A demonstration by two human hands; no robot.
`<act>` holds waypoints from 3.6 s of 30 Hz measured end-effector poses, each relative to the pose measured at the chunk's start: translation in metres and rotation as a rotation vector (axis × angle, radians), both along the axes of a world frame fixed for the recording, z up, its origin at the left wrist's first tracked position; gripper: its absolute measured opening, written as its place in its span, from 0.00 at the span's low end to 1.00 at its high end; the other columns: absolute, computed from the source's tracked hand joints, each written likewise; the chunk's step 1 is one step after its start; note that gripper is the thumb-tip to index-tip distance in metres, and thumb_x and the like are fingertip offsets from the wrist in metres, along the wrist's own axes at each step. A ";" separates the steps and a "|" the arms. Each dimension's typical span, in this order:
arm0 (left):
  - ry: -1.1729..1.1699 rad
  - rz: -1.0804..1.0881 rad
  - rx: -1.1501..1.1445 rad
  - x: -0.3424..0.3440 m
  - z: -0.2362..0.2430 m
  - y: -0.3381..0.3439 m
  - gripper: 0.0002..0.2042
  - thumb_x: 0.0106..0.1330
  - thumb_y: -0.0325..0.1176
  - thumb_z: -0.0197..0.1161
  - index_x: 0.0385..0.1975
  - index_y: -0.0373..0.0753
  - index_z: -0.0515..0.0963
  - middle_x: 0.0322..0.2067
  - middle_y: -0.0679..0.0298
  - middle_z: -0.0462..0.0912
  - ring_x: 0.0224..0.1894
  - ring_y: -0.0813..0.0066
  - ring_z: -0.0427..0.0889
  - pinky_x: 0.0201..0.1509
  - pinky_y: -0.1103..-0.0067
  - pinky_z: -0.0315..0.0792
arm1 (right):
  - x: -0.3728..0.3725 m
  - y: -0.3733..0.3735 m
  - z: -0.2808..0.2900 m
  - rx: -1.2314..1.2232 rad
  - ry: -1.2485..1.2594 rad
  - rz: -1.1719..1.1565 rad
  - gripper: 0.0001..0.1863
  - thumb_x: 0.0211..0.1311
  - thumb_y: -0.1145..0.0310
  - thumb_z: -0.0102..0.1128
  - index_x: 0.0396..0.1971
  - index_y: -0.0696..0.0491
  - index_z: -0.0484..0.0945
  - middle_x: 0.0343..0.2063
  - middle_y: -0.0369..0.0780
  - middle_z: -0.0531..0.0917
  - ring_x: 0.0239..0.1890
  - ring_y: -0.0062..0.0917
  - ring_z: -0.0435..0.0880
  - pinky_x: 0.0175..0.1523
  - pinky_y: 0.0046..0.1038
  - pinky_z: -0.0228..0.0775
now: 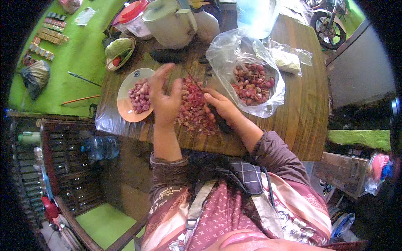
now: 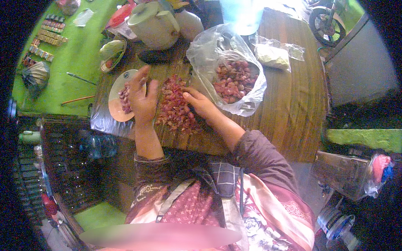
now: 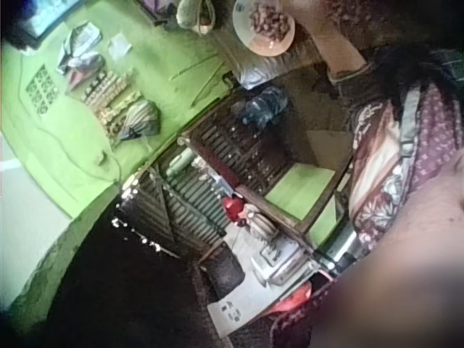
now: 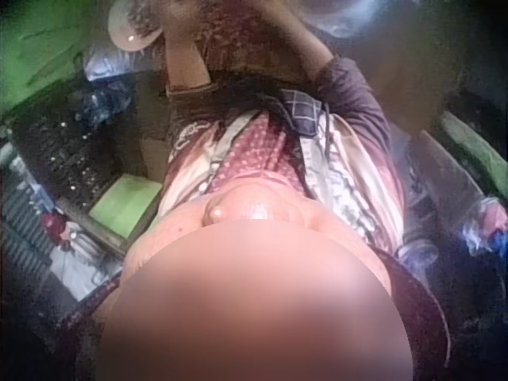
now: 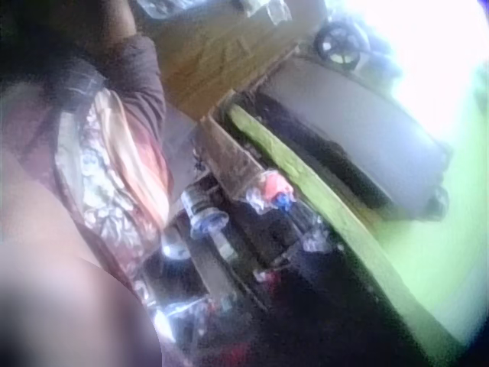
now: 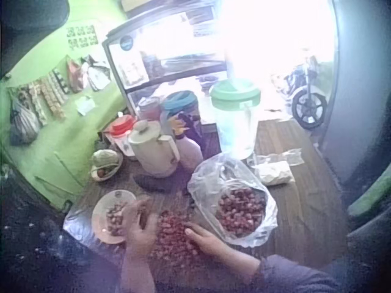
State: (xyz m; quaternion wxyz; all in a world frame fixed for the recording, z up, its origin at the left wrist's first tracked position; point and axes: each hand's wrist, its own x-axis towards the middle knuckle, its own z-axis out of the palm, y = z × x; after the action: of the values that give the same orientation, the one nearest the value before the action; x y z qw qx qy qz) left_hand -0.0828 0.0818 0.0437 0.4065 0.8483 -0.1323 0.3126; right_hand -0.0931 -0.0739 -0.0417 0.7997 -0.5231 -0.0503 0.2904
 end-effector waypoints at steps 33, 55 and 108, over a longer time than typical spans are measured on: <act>0.445 -0.216 -0.792 -0.016 -0.026 -0.037 0.10 0.56 0.20 0.59 0.38 0.33 0.73 0.35 0.64 0.79 0.37 0.81 0.77 0.42 0.85 0.71 | -0.001 -0.008 0.011 0.188 -0.265 -0.172 0.24 0.66 0.59 0.41 0.58 0.53 0.58 0.21 0.32 0.70 0.18 0.13 0.67 0.21 0.13 0.59; 0.351 -0.177 -0.751 -0.024 -0.055 -0.026 0.08 0.53 0.22 0.61 0.34 0.35 0.74 0.34 0.64 0.79 0.38 0.79 0.77 0.43 0.82 0.71 | -0.004 -0.007 0.010 -0.187 -0.487 -0.060 0.23 0.63 0.60 0.48 0.56 0.52 0.59 0.21 0.31 0.72 0.21 0.11 0.68 0.28 0.15 0.60; 0.448 -0.261 -0.854 -0.031 -0.056 -0.010 0.07 0.58 0.24 0.60 0.36 0.32 0.76 0.35 0.61 0.80 0.37 0.78 0.78 0.41 0.83 0.73 | -0.004 -0.009 0.009 0.031 -0.289 0.051 0.18 0.62 0.61 0.50 0.50 0.51 0.63 0.26 0.33 0.76 0.26 0.11 0.71 0.30 0.15 0.63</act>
State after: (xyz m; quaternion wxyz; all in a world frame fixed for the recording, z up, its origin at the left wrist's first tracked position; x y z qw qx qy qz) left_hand -0.1136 0.0715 -0.0127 0.7716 0.6289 -0.0070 0.0956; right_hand -0.0970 -0.0825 -0.0324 0.7843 -0.5458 -0.1828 0.2314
